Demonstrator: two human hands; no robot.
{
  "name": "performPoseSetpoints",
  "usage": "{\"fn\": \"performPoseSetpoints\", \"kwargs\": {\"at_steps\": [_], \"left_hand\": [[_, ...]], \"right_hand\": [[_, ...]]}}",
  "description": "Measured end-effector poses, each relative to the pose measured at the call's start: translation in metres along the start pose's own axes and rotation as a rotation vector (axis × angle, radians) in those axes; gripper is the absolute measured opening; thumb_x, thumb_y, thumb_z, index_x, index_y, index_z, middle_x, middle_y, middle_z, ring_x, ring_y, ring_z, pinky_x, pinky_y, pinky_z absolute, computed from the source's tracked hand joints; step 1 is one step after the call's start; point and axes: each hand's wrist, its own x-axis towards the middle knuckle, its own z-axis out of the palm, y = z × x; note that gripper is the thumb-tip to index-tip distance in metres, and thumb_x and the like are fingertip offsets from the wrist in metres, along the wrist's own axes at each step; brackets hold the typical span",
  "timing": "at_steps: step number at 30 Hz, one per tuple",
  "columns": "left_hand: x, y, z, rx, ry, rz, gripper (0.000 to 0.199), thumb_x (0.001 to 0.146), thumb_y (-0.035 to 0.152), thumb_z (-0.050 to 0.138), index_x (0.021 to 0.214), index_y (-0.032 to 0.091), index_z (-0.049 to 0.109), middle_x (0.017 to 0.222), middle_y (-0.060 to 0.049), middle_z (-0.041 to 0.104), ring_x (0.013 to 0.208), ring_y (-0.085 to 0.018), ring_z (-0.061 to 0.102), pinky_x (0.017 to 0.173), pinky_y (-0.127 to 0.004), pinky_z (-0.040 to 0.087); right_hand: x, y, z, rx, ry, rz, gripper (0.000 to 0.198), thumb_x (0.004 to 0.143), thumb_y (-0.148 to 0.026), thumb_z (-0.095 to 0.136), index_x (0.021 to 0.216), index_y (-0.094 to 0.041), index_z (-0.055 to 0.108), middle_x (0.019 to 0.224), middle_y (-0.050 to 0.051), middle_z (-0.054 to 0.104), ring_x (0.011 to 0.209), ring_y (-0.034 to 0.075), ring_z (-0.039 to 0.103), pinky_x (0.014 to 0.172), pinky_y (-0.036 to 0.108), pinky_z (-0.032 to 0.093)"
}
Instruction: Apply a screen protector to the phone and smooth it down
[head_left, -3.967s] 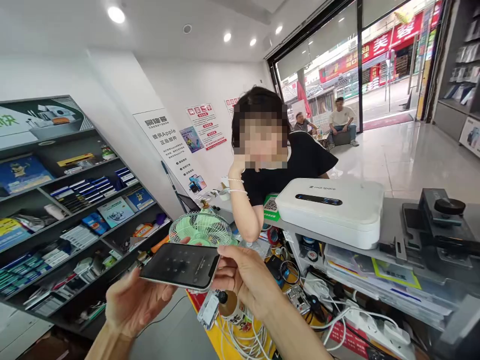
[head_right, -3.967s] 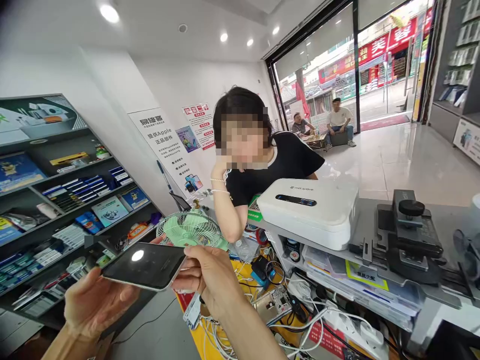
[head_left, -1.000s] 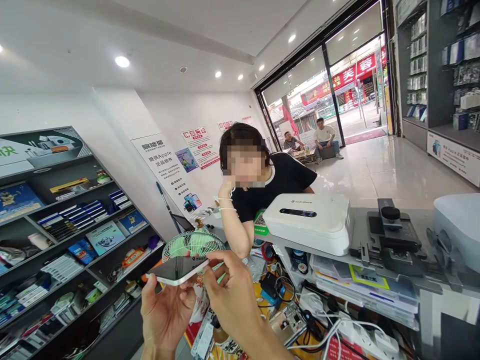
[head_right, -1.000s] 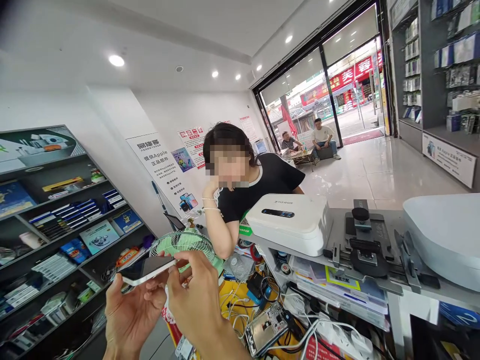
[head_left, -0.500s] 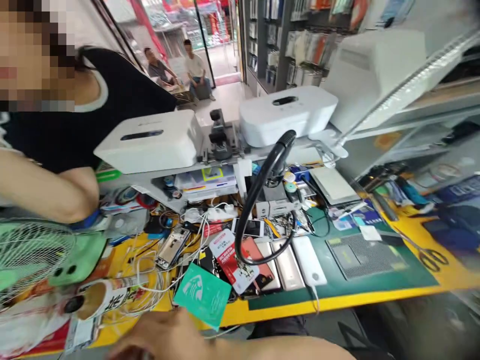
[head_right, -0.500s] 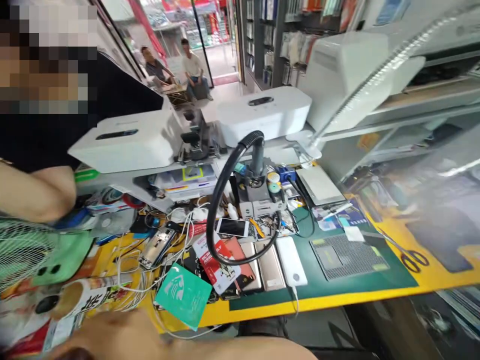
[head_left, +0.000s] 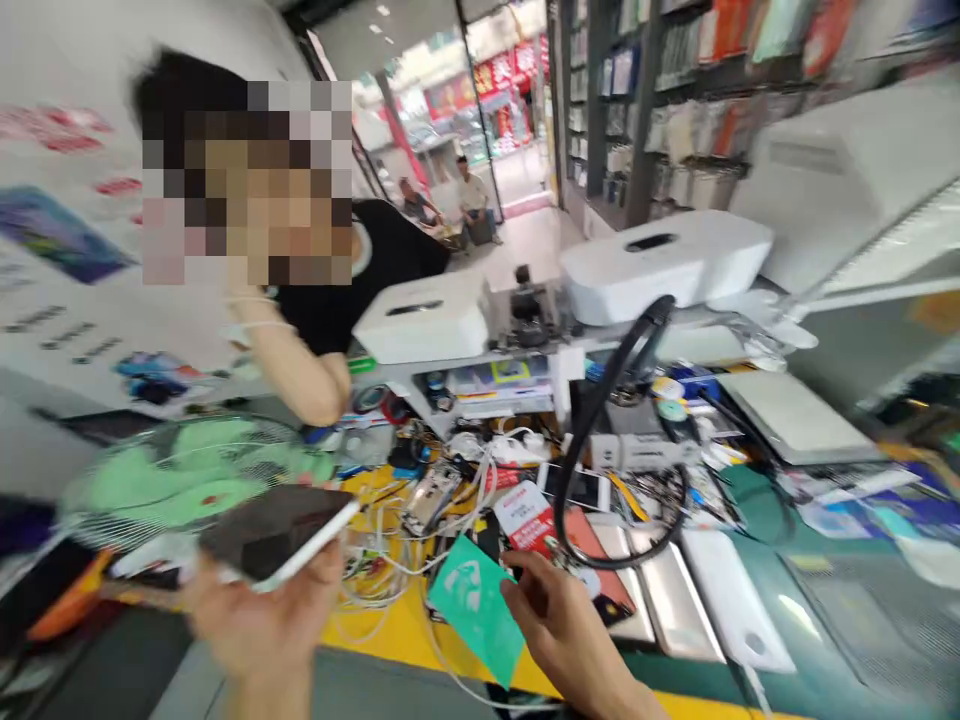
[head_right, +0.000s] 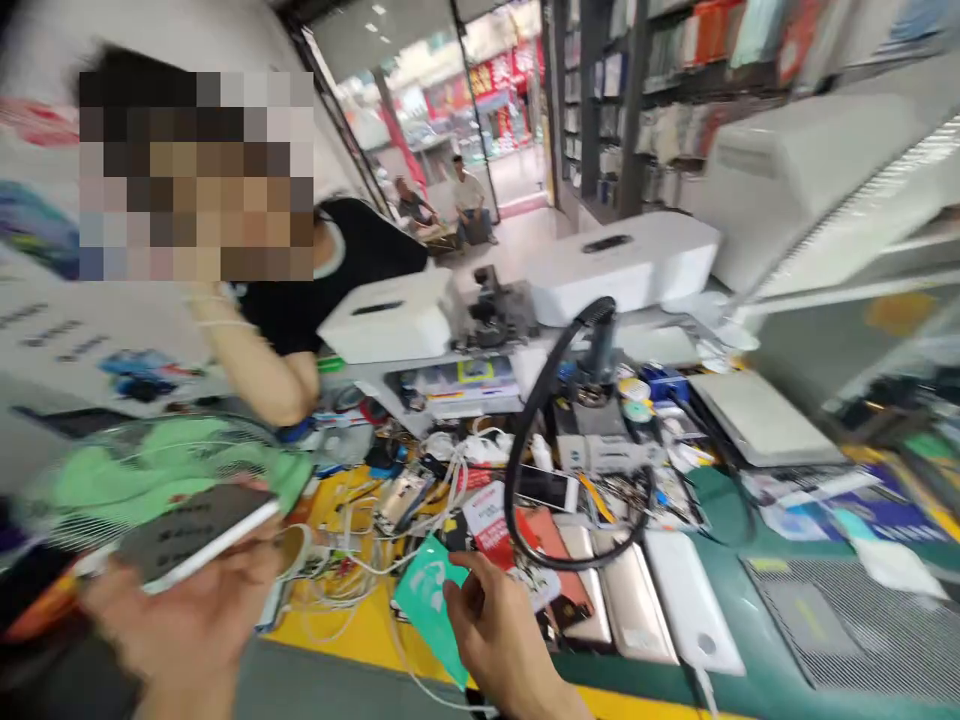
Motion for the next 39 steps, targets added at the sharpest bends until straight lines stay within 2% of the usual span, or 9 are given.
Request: {"fn": "performPoseSetpoints", "kwargs": {"at_steps": [2,4,7,11,18,27,31,34,39], "left_hand": [[0.001,-0.005,0.005,0.031,-0.045,0.029,0.068,0.066,0.041,0.08,0.13,0.03,0.057,0.119,-0.007,0.073,0.093,-0.028,0.073,0.069,-0.036,0.063],[-0.001,-0.012,0.008,0.043,-0.067,0.017,0.055,0.079,0.042,0.07,0.131,0.03,0.057,0.122,-0.008,0.071,0.104,-0.029,0.071,0.074,-0.038,0.063],[-0.007,-0.017,0.014,0.016,-0.108,0.016,0.05,0.083,0.047,0.065,0.129,0.028,0.06,0.125,-0.008,0.07,0.111,-0.026,0.068,0.081,-0.035,0.061],[-0.012,-0.015,0.018,0.0,-0.162,0.022,0.046,0.086,0.046,0.064,0.125,0.023,0.063,0.128,-0.008,0.069,0.114,-0.025,0.067,0.087,-0.034,0.059],[-0.009,-0.007,0.021,0.032,-0.275,0.078,0.04,0.093,0.043,0.057,0.127,0.023,0.063,0.133,-0.008,0.065,0.12,-0.022,0.064,0.096,-0.031,0.054],[0.007,0.006,0.015,0.053,-0.41,0.173,0.055,0.1,0.055,0.035,0.13,0.017,0.063,0.134,-0.013,0.062,0.124,-0.023,0.06,0.1,-0.029,0.051],[0.018,0.015,0.024,0.026,-0.343,0.255,0.05,0.1,0.05,0.041,0.129,0.016,0.064,0.132,-0.016,0.064,0.123,-0.025,0.061,0.103,-0.033,0.049],[0.027,0.022,0.032,0.004,-0.273,0.297,0.042,0.097,0.046,0.05,0.125,0.018,0.066,0.129,-0.015,0.067,0.122,-0.026,0.062,0.105,-0.038,0.048],[0.035,0.029,0.037,-0.008,-0.186,0.319,0.04,0.092,0.043,0.059,0.124,0.021,0.066,0.128,-0.011,0.068,0.125,-0.027,0.06,0.107,-0.041,0.048]], "right_hand": [[0.015,-0.044,-0.002,0.052,-0.05,-0.156,0.027,0.095,-0.034,0.057,0.119,-0.023,0.062,0.083,0.003,0.066,0.07,0.016,0.062,0.061,0.029,0.05],[0.03,-0.081,-0.007,0.079,-0.062,-0.338,0.028,0.093,-0.031,0.06,0.121,-0.025,0.06,0.097,0.005,0.065,0.077,0.017,0.061,0.067,0.03,0.051],[0.055,-0.117,-0.01,0.102,-0.035,-0.585,0.032,0.092,-0.024,0.063,0.123,-0.028,0.059,0.107,0.006,0.063,0.077,0.015,0.059,0.07,0.031,0.053],[0.083,-0.137,-0.003,0.159,-0.077,-0.711,0.033,0.092,-0.022,0.064,0.124,-0.029,0.06,0.111,0.006,0.061,0.083,0.014,0.061,0.072,0.03,0.055],[0.11,-0.145,0.009,0.232,-0.158,-0.848,0.024,0.092,-0.016,0.063,0.112,-0.027,0.065,0.115,0.006,0.057,0.097,0.014,0.064,0.082,0.029,0.054],[0.134,-0.164,0.014,0.219,-0.297,-0.869,0.018,0.093,-0.013,0.058,0.104,-0.025,0.065,0.113,0.006,0.058,0.098,0.017,0.063,0.085,0.034,0.053],[0.141,-0.173,0.025,0.292,-0.272,-0.762,0.023,0.09,-0.017,0.059,0.112,-0.024,0.061,0.11,0.006,0.062,0.085,0.015,0.063,0.072,0.03,0.054],[0.146,-0.182,0.034,0.363,-0.226,-0.656,0.012,0.092,-0.022,0.057,0.1,-0.023,0.065,0.096,0.004,0.065,0.073,0.014,0.06,0.059,0.027,0.048],[0.152,-0.197,0.032,0.442,-0.231,-0.499,0.013,0.092,-0.03,0.059,0.09,-0.02,0.068,0.077,0.002,0.066,0.064,0.014,0.056,0.057,0.027,0.044]]}}
